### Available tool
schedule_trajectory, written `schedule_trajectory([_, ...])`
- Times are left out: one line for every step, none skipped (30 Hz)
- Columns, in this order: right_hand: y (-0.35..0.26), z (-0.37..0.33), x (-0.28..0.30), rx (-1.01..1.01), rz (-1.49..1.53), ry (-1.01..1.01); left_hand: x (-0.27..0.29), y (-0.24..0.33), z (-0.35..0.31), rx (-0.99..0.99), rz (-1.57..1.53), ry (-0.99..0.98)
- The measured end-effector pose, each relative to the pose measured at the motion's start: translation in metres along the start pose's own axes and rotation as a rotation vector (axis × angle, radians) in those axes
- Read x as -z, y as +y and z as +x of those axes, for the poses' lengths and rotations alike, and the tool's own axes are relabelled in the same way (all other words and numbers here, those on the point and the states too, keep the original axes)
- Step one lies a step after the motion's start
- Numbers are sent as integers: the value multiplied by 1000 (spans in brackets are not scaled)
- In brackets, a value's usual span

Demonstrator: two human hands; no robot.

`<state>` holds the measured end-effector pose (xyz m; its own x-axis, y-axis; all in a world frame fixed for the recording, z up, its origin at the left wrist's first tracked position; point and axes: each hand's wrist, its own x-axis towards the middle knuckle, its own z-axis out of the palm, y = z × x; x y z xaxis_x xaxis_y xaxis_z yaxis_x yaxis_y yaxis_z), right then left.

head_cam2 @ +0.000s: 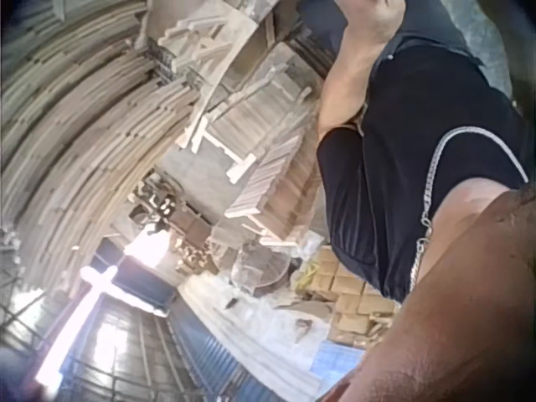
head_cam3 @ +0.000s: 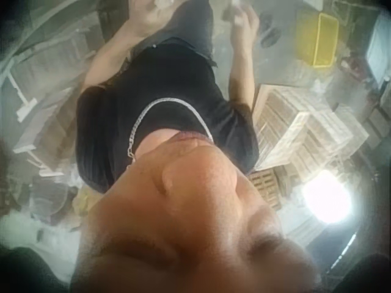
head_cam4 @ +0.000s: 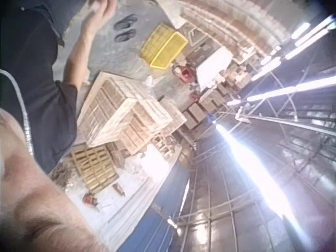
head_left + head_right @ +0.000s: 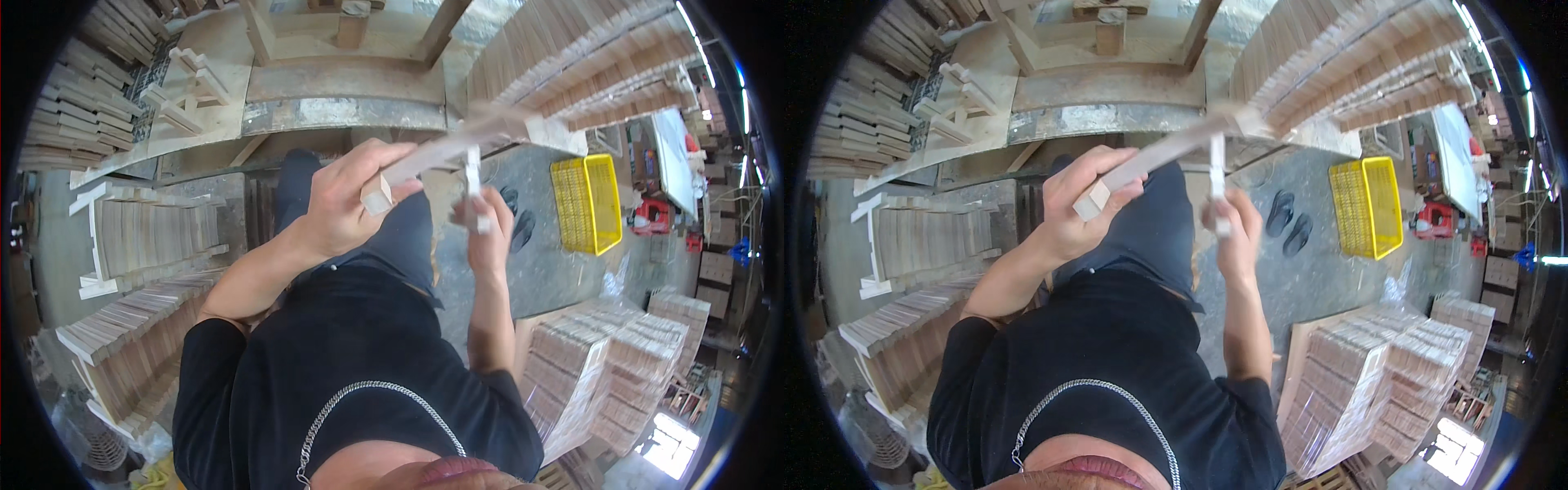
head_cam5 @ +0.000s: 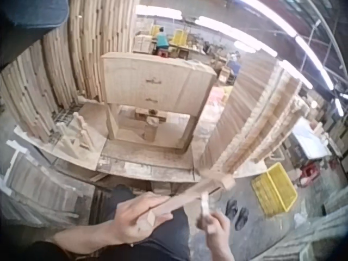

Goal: Assemble H-shaped wooden components by joining cross-members and then stacking them into a larger structure.

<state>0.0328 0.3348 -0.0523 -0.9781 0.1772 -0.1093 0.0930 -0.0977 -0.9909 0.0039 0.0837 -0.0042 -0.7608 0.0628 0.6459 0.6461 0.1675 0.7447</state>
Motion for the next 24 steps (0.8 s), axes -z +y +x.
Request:
schedule_trajectory([-3,10,-18,-30,103,-49,-4,-5,-3,10,25,18])
schedule_trajectory([-6,19,-24,-42,122,-41,-3,-4,-1,49,12,69])
schedule_trajectory([-9,28,-27,-64,134,-85,3,-6,-1,125,-5,105])
schedule_trajectory([-9,33,-28,-86,147,-132,11,-11,-4,112,0,132])
schedule_trajectory([-6,36,-27,-93,167,-140,18,-16,-6,98,5,159])
schedule_trajectory([-5,38,-26,-145,109,-179,22,-14,-7,103,26,155])
schedule_trajectory([-2,39,-27,-196,51,-219,24,-12,-8,171,-35,156])
schedule_trajectory([-1,43,-31,-226,21,-265,26,-11,-8,240,-97,159])
schedule_trajectory([-2,46,-39,-235,38,-277,26,-13,-8,246,-76,155])
schedule_trajectory([-3,48,-49,-220,58,-342,23,-18,-9,331,-201,137])
schedule_trajectory([-7,49,-58,-204,79,-404,21,-20,-10,416,-329,120])
schedule_trajectory([-13,51,-64,-176,99,-390,18,-18,-8,498,-310,80])
schedule_trajectory([-19,52,-69,-182,115,-389,21,-21,-9,504,-297,71])
schedule_trajectory([-24,54,-74,-156,93,-415,22,-26,-11,518,-301,71])
schedule_trajectory([-27,58,-78,-127,66,-444,23,-30,-12,530,-308,76])
schedule_trajectory([-27,59,-82,-110,68,-451,24,-32,-11,532,-300,70])
schedule_trajectory([-29,59,-86,-113,76,-450,23,-33,-10,524,-264,57])
schedule_trajectory([-32,59,-90,-127,103,-470,23,-34,-10,514,-229,49])
schedule_trajectory([-33,58,-92,-141,128,-489,22,-36,-10,517,-223,51])
schedule_trajectory([-34,58,-93,-144,131,-493,21,-39,-11,503,-187,44])
schedule_trajectory([-34,58,-94,-140,129,-488,19,-41,-12,488,-150,40])
schedule_trajectory([-34,58,-95,-136,127,-483,18,-40,-14,535,-148,52])
schedule_trajectory([-32,60,-96,-138,129,-488,18,-43,-15,536,-144,55])
schedule_trajectory([-29,62,-96,-126,109,-484,18,-46,-17,542,-127,48])
